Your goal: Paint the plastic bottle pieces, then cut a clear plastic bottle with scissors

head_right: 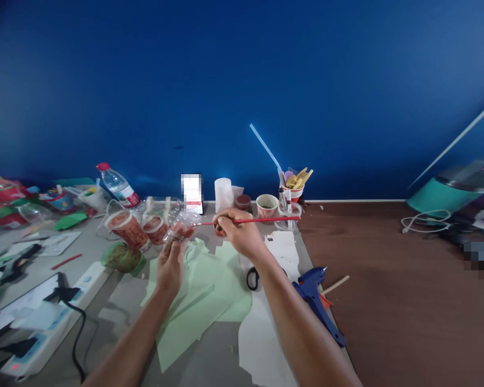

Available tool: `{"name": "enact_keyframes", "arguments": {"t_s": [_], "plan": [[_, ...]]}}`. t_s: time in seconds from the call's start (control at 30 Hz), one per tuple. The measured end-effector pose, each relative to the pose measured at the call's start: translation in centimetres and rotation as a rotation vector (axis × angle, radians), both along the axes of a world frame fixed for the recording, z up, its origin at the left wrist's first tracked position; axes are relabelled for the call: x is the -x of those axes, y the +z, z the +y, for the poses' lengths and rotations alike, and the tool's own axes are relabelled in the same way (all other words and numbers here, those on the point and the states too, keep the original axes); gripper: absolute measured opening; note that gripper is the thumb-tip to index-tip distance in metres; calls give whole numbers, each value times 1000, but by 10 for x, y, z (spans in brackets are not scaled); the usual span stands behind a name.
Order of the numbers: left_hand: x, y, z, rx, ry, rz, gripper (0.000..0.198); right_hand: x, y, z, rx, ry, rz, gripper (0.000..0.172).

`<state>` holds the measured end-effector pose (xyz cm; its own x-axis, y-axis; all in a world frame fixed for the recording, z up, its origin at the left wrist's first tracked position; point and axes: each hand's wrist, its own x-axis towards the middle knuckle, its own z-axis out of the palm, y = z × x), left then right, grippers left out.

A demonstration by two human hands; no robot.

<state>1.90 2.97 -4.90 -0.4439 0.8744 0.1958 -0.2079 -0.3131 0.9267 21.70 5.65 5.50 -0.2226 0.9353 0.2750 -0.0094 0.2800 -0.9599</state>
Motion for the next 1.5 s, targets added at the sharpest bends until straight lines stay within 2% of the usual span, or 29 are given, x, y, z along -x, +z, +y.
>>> {"name": "enact_keyframes", "arguments": {"t_s": [0.1, 0.23, 0.4, 0.5, 0.67, 0.87, 1.13, 1.27, 1.4, 1.5], "plan": [[-3, 2, 0, -41, -88, -49, 36, 3, -2, -2, -43, 42, 52, 19], [-7, 8, -1, -59, -146, -141, 35, 7, -5, 0, -51, 19, 2, 20], [-8, 17, -2, -45, -98, -225, 34, 3, -1, 1, 25, -41, -15, 16], [-9, 19, -3, -44, -87, -229, 34, 2, 0, -1, 38, -18, 53, 16], [-10, 20, -4, -31, -126, -279, 31, 7, -4, -2, -24, 9, 33, 19], [-2, 22, -3, -3, -153, -461, 25, 7, -5, 0, 7, -33, -18, 16], [2, 23, -3, 9, -243, -561, 20, 11, -8, -2, -94, 32, -27, 20], [5, 23, -2, 28, -246, -593, 17, 8, -9, 2, -30, -2, -62, 17], [7, 21, -1, 38, -242, -588, 21, 2, -5, 3, 3, -21, 44, 17], [5, 18, 0, 50, -223, -541, 21, -2, -4, 6, 6, -111, 73, 19]]}}
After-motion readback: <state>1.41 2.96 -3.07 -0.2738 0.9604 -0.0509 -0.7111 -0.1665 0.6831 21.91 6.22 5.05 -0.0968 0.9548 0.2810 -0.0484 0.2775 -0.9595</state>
